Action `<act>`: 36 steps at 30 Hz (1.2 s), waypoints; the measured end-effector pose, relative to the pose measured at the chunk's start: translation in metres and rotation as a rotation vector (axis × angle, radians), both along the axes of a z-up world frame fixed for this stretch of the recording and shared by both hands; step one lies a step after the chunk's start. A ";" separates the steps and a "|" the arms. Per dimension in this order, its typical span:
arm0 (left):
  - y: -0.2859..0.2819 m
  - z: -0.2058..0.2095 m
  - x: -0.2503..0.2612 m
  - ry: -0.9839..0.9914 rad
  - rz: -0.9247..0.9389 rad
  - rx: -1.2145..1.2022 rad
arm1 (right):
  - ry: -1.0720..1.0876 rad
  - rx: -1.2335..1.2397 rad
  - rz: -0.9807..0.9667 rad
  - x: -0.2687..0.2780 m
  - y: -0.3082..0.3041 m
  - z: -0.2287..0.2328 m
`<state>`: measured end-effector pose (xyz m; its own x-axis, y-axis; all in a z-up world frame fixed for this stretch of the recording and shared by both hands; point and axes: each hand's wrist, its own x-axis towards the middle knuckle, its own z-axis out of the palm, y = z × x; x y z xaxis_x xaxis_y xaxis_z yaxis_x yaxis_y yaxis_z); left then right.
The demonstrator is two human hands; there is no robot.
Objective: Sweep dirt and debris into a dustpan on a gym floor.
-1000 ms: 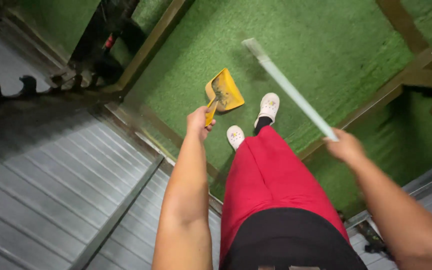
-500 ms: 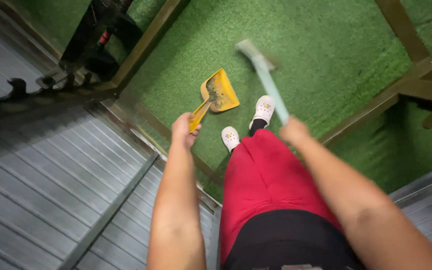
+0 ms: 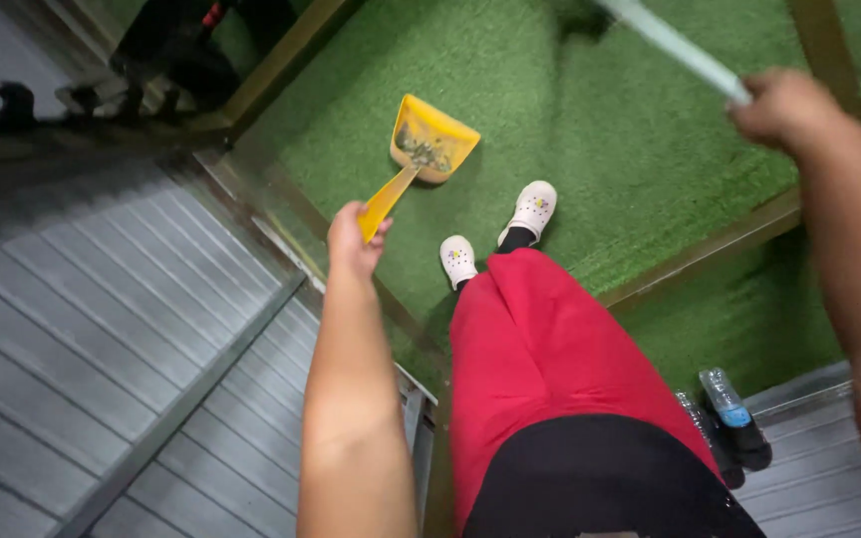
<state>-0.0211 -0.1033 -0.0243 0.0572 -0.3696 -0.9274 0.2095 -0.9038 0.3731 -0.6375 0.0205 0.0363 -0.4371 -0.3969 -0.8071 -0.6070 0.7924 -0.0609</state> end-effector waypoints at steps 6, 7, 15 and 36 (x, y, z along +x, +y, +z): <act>-0.020 0.030 -0.070 -0.149 0.031 0.040 | 0.059 -0.102 -0.126 0.105 -0.059 -0.046; -0.020 0.033 -0.075 -0.168 0.054 0.049 | 0.046 -0.127 -0.098 0.135 -0.060 -0.052; -0.012 0.026 -0.080 -0.188 0.103 0.029 | -0.214 -0.053 0.250 0.231 0.006 0.007; -0.018 0.029 -0.039 -0.092 0.002 0.037 | -0.181 -0.084 0.087 0.314 0.029 -0.047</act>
